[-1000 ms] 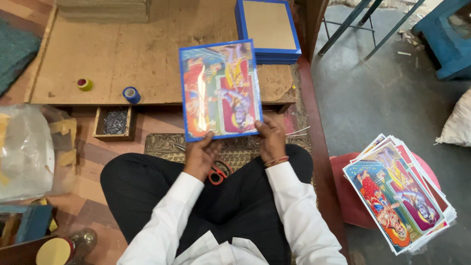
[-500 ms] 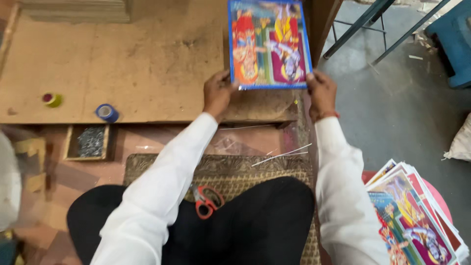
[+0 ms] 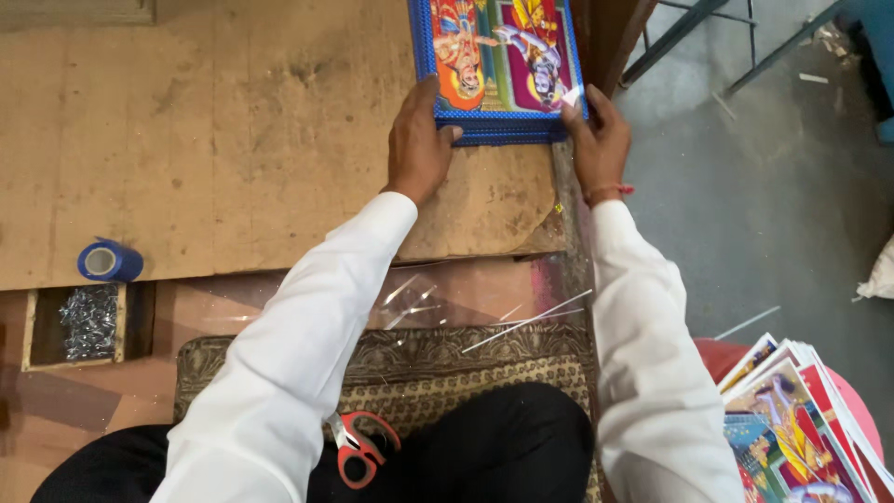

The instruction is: The person sits on the floor and assembles a cardboard frame by cutting a piece of cardboard with scissors, applying blue patterned tape to the edges, and attaching a printed image. The person repeats this process for multiple frames, stacking the finished items on a nearby table.

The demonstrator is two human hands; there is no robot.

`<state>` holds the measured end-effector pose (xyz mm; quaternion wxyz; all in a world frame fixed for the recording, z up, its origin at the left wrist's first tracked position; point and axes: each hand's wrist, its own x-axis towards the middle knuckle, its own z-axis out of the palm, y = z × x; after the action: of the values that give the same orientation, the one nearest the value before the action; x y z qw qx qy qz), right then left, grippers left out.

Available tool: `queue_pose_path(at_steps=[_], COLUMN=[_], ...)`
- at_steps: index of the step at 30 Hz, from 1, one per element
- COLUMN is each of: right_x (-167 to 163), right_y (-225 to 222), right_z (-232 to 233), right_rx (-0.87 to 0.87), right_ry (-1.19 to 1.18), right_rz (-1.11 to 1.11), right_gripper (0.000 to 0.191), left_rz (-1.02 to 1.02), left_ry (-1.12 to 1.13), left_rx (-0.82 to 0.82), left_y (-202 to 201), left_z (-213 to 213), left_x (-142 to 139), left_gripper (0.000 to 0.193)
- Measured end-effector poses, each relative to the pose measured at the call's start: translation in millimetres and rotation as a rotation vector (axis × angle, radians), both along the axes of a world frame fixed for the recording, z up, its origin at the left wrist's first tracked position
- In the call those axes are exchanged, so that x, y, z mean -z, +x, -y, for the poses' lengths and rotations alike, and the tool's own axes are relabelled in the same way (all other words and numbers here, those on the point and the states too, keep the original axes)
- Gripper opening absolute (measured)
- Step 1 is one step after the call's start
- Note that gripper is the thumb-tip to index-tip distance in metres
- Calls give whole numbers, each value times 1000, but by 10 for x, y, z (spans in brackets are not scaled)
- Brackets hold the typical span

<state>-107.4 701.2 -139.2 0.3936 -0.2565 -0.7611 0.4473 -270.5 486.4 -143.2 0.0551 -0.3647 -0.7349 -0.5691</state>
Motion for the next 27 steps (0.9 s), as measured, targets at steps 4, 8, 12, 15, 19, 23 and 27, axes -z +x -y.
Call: queue_pose_path(at_steps=[4,8,12,15,19,23,27], right_x=[33,-4,23,55,35,-124,-287], right_y=[109,52,54,61,42,97,234], right_z=[7,-93,-110,-100,-111,1,653], right_rx=[88,174,156,193,192,187,361], right_ry=[231,310,303,298,277,404,463], right_rz=[167,220,217,232,219,309,227], right_gripper=[40,32,38,36,29,44,48], left_rz=[-106,-12,-24,0,1,14,-124], left_ry=[-108,-176,-163,-160,-185,-179,-117], left_rx=[-29,-45,-57,-52,-61,-12,6], left_y=[-25,-46,-61,-94,-121,-59,-28], left_z=[33,8,-1,5,5,94,491], left_x=[-39,-83,-74,-79,-121,-164,-277], left_gripper=[47,31,30,32,33,39,50])
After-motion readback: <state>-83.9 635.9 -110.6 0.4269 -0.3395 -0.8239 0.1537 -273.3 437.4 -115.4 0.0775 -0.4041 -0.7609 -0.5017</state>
